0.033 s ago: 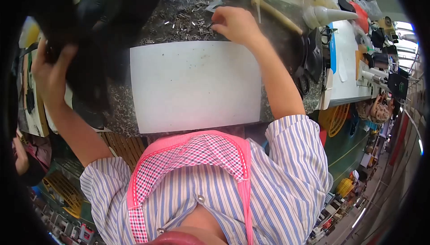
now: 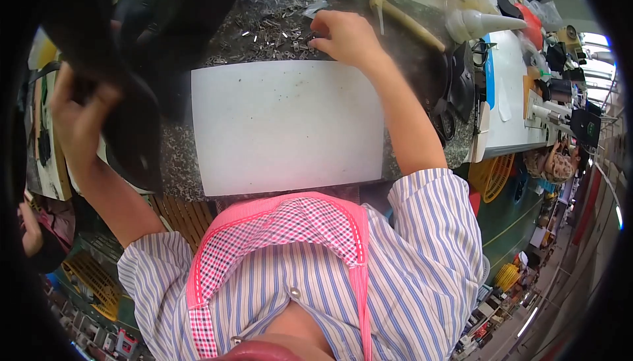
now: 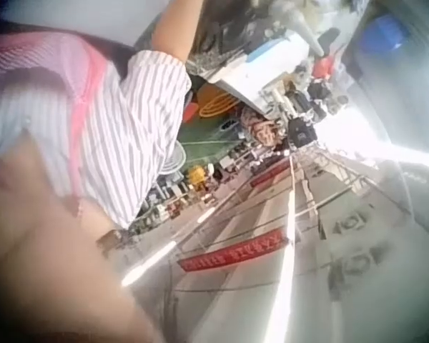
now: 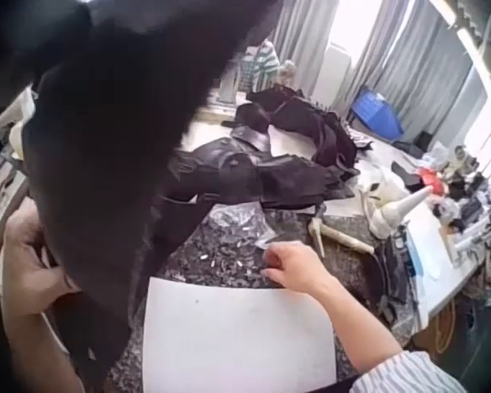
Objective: The worker is inserting rivets into shoe upper components at a manufacturing station.
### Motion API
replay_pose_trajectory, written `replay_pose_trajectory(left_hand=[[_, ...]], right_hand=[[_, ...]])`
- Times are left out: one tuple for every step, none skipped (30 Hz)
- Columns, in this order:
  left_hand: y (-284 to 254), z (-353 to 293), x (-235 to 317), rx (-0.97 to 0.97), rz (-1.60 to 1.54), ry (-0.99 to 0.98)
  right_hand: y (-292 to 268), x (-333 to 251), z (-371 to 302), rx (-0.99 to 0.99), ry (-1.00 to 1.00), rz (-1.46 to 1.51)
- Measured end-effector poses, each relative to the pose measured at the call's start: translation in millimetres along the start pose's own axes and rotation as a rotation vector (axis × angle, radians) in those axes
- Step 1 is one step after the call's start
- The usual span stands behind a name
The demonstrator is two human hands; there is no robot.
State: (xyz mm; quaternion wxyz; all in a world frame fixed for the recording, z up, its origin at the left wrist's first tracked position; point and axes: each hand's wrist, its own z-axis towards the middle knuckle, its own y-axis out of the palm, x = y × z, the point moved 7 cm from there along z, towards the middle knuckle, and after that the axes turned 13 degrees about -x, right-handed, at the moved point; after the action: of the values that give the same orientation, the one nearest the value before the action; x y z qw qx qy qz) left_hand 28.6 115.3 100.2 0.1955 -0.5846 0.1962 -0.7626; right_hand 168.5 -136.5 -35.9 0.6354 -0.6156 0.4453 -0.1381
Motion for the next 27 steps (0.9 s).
replay_pose_trajectory(left_hand=[[33,19,10,-0.158,0.127,0.212],[63,19,17,-0.260,0.376,0.251],[96,14,9,-0.425,0.417,0.181],[127,-7,-12,-0.477,0.458,0.133],[149,-21,-26,-0.540,0.485,0.110],[150,-22,-27,-0.542,0.486,0.114],[150,-21,-26,-0.486,0.475,0.083],[148,-19,-26,-0.430,0.463,0.051],[145,-14,-24,-0.416,0.462,0.040],[142,-11,-22,-0.371,0.453,0.044],[139,-7,-20,-0.326,0.444,0.048],[140,-3,-19,-0.319,0.449,0.054],[139,0,-17,-0.265,0.408,0.065],[139,2,-16,-0.213,0.366,0.078],[144,3,-15,-0.208,0.369,0.084],[150,0,-12,-0.193,0.358,0.118],[157,-3,-10,-0.181,0.346,0.156],[165,-7,-12,-0.124,0.413,0.173],[173,-8,-18,-0.114,0.415,0.183],[179,-7,-26,-0.099,0.478,0.121],[180,-5,-32,-0.083,0.540,0.057],[175,-7,-33,-0.016,0.550,0.057],[172,-5,-35,-0.001,0.552,0.061],[163,-5,-36,0.078,0.526,0.075],[156,-2,-34,0.152,0.497,0.097],[146,0,-29,0.190,0.289,0.089],[140,2,-13,0.195,0.293,0.096]], right_hand=[[-4,16,-9,0.081,0.026,-0.175],[3,23,-2,-0.017,0.086,-0.027],[2,22,1,-0.072,0.140,-0.005],[9,11,9,-0.115,0.099,0.037],[12,4,12,-0.149,0.087,0.070],[14,5,15,-0.145,0.090,0.071],[14,5,16,-0.156,0.060,0.068],[15,4,15,-0.167,0.029,0.065],[17,5,12,-0.161,0.042,0.062],[17,3,16,-0.147,0.030,-0.008],[18,1,19,-0.133,0.019,-0.077],[18,0,20,-0.106,0.008,-0.128],[16,0,21,-0.100,0.005,-0.131],[12,2,21,-0.068,-0.002,-0.074],[5,5,22,-0.035,-0.009,-0.017],[-6,8,22,0.038,-0.046,0.096],[-16,9,22,0.042,-0.075,0.179],[-24,7,19,0.038,-0.118,0.335],[-31,6,16,0.039,-0.157,0.486],[-34,2,13,0.016,-0.168,0.560],[-38,-4,8,0.021,-0.178,0.625],[-38,-16,5,-0.021,-0.188,0.729],[-39,-28,-4,-0.060,-0.190,0.833],[-43,-40,-12,-0.056,-0.229,0.864],[-48,-51,-23,-0.051,-0.254,0.922],[-48,-62,-34,-0.055,-0.263,0.952],[-47,-73,-42,-0.060,-0.271,0.983]])
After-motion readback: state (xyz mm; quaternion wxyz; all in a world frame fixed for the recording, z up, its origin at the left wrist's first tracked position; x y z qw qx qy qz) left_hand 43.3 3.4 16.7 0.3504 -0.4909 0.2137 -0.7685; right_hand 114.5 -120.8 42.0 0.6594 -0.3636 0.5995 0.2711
